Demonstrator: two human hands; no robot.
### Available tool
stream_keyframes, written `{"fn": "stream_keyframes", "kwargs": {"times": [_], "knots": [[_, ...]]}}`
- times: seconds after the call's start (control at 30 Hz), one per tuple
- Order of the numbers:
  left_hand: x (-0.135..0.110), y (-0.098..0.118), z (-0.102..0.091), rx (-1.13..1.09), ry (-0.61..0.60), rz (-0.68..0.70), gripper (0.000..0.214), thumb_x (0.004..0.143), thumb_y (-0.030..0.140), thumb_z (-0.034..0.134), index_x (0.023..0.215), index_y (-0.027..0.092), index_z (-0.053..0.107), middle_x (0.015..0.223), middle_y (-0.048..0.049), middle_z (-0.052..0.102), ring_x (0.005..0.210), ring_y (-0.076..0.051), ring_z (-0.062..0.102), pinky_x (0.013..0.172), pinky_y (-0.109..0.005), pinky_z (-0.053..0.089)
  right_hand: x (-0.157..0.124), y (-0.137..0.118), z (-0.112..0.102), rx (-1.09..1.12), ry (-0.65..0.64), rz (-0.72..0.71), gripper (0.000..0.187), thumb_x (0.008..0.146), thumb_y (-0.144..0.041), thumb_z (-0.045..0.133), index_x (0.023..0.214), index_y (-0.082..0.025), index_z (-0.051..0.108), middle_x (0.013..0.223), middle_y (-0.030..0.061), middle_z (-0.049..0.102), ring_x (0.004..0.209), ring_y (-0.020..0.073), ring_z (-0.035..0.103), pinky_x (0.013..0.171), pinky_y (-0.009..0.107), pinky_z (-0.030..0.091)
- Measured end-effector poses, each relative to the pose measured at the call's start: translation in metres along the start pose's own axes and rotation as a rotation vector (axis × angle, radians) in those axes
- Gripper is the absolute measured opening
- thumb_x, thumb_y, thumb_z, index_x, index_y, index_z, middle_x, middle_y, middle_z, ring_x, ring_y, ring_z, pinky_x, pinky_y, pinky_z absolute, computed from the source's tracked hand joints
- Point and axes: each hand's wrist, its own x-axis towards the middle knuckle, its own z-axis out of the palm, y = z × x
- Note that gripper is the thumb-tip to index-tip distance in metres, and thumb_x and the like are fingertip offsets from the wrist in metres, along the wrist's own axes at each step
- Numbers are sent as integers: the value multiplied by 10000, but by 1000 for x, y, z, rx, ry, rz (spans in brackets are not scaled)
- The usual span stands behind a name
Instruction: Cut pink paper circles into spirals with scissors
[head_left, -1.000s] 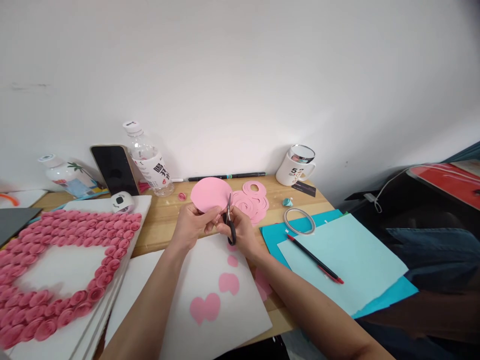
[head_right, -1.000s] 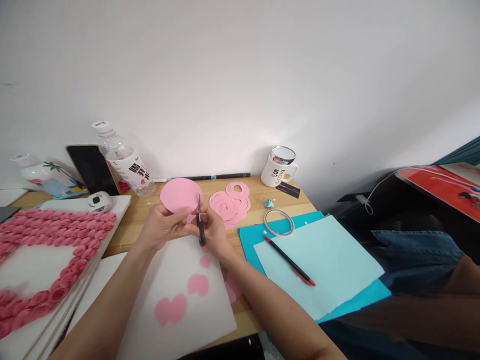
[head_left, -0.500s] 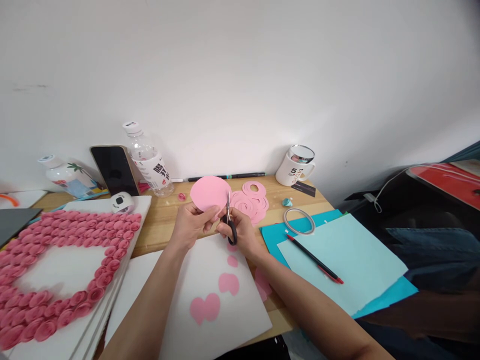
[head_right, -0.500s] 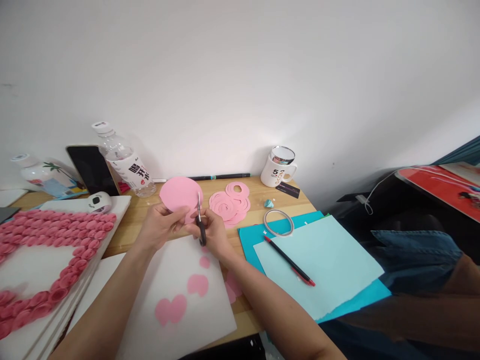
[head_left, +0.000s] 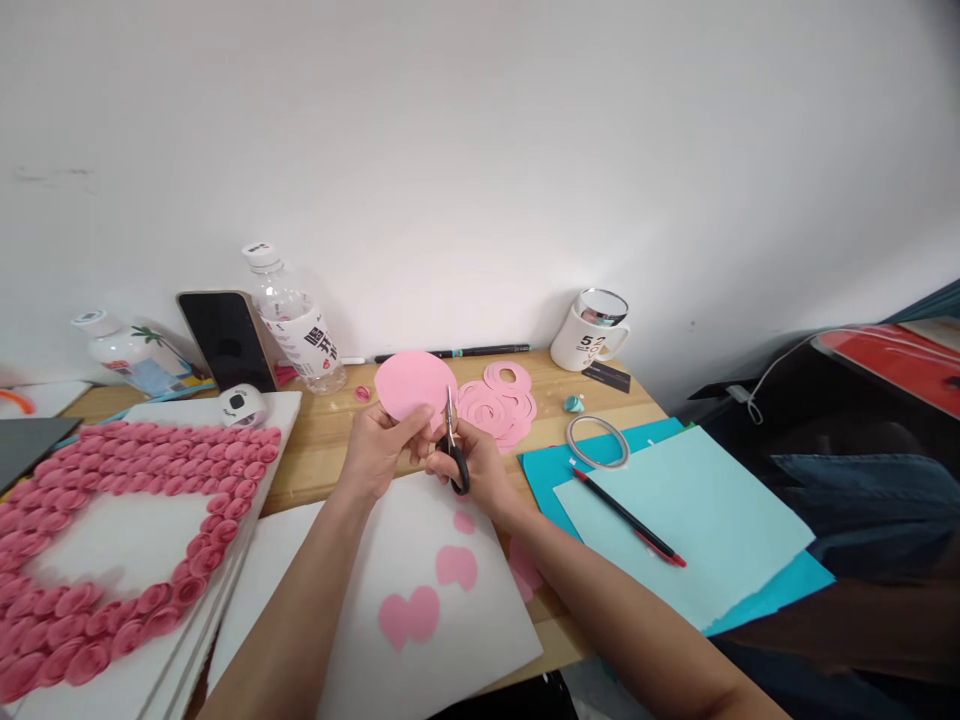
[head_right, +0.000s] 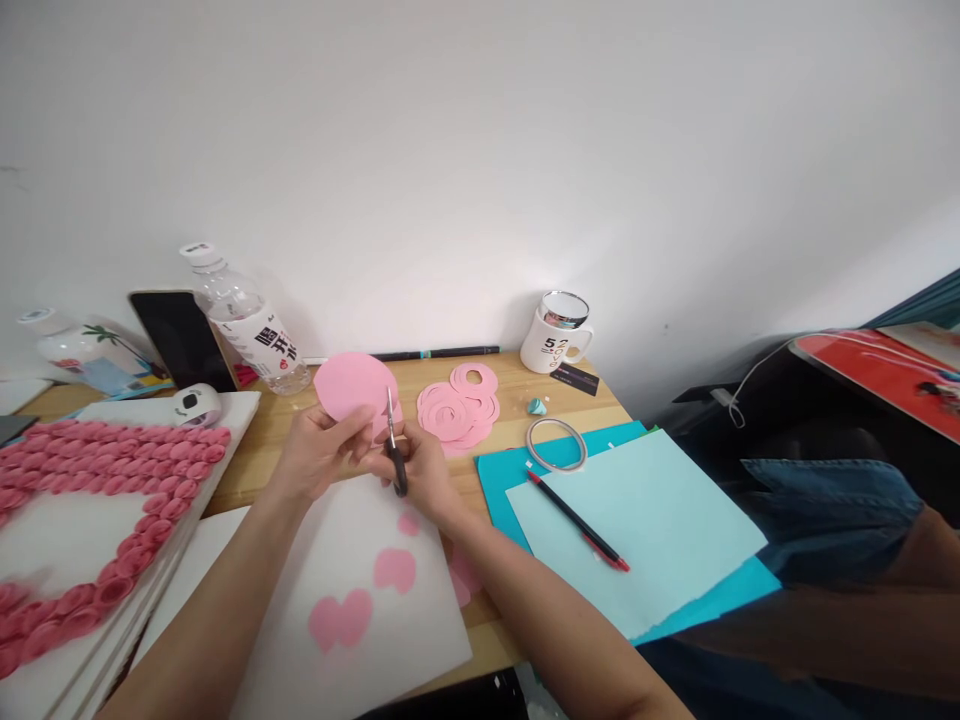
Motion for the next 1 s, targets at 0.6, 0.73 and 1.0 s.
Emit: {"fn": "stream_keyframes", "kwargs": {"times": [0.6, 0.73, 1.0], "knots": [[-3, 0, 2, 63, 28, -73, 262, 598, 251, 702, 448, 127, 527, 417, 29, 472, 382, -53, 400, 369, -185, 321, 3, 8, -3, 49, 13, -75, 545, 585, -462, 790, 913, -225, 425, 683, -27, 542, 594, 129, 516, 553, 244, 400], [-2, 0, 2, 72, 21, -54, 247, 602, 252, 695, 456, 130, 538, 437, 27, 490, 385, -54, 409, 369, -186, 312, 3, 5, -2, 22, 25, -59, 539, 572, -513, 774, 866, -222, 428, 626, -40, 517, 561, 123, 493, 507, 229, 366], [-1, 2, 0, 96, 11, -21, 227, 620, 250, 682, 476, 137, 548, 427, 31, 478, 379, -53, 393, 371, -193, 312, 2, 1, -2, 40, 36, -28, 498, 585, -462, 770, 869, -207, 449, 559, -66, 491, 466, 83, 406, 433, 203, 305]]}}
